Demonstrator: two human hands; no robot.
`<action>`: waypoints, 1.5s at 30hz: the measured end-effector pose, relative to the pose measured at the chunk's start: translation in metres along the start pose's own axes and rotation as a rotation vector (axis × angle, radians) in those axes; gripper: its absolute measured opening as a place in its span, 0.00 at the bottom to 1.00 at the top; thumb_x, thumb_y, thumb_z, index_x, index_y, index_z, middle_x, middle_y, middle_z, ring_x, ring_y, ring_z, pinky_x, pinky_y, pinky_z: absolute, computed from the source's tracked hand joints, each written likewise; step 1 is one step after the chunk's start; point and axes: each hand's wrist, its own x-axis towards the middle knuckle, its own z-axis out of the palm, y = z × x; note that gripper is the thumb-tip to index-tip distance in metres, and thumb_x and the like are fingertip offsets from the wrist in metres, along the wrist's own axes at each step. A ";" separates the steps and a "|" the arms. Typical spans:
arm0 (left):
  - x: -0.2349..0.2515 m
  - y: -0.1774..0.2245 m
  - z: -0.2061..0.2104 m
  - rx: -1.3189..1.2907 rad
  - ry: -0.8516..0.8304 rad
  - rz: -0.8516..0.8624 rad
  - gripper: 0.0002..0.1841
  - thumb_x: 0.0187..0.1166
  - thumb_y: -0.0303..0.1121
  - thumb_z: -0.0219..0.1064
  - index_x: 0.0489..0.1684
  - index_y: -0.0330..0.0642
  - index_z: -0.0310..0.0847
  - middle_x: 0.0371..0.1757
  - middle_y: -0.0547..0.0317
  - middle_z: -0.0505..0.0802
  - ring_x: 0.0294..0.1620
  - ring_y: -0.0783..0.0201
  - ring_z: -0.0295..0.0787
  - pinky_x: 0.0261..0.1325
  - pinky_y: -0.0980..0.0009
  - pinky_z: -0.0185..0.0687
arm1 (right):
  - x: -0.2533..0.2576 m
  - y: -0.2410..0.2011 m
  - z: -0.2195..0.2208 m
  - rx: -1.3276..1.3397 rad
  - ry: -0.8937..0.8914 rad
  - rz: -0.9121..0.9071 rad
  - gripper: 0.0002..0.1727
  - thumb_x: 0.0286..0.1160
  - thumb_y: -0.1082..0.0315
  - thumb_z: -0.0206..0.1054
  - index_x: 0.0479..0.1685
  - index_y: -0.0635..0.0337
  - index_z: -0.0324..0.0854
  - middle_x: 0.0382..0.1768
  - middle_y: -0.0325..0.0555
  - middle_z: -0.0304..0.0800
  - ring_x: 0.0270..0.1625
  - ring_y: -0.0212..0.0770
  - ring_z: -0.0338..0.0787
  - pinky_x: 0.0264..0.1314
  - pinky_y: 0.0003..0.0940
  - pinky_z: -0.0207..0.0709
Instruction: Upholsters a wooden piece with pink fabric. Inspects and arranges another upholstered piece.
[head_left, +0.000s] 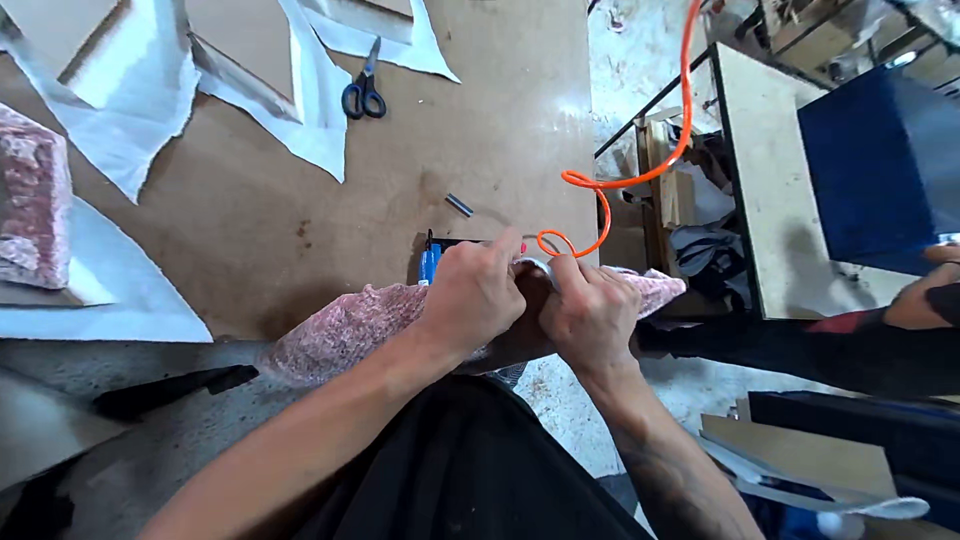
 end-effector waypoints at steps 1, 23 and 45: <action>0.000 -0.002 0.001 -0.008 0.039 0.055 0.07 0.75 0.26 0.61 0.25 0.41 0.77 0.15 0.59 0.79 0.16 0.59 0.79 0.17 0.61 0.70 | -0.001 0.003 0.003 0.024 0.040 -0.015 0.11 0.77 0.67 0.58 0.28 0.58 0.81 0.18 0.45 0.80 0.22 0.47 0.84 0.24 0.43 0.72; -0.032 -0.006 -0.009 0.050 0.080 0.120 0.04 0.72 0.29 0.68 0.34 0.38 0.85 0.30 0.51 0.89 0.27 0.56 0.88 0.24 0.62 0.82 | 0.001 -0.012 -0.001 0.081 0.078 0.012 0.10 0.82 0.65 0.61 0.37 0.59 0.84 0.25 0.46 0.85 0.25 0.45 0.86 0.24 0.40 0.75; 0.026 -0.076 0.009 -0.673 -1.292 0.060 0.17 0.88 0.45 0.61 0.30 0.50 0.88 0.21 0.70 0.84 0.23 0.75 0.79 0.26 0.72 0.75 | 0.047 -0.002 0.190 0.381 -1.171 -0.602 0.53 0.71 0.70 0.72 0.96 0.29 0.44 0.80 0.71 0.61 0.51 0.66 0.87 0.38 0.55 0.87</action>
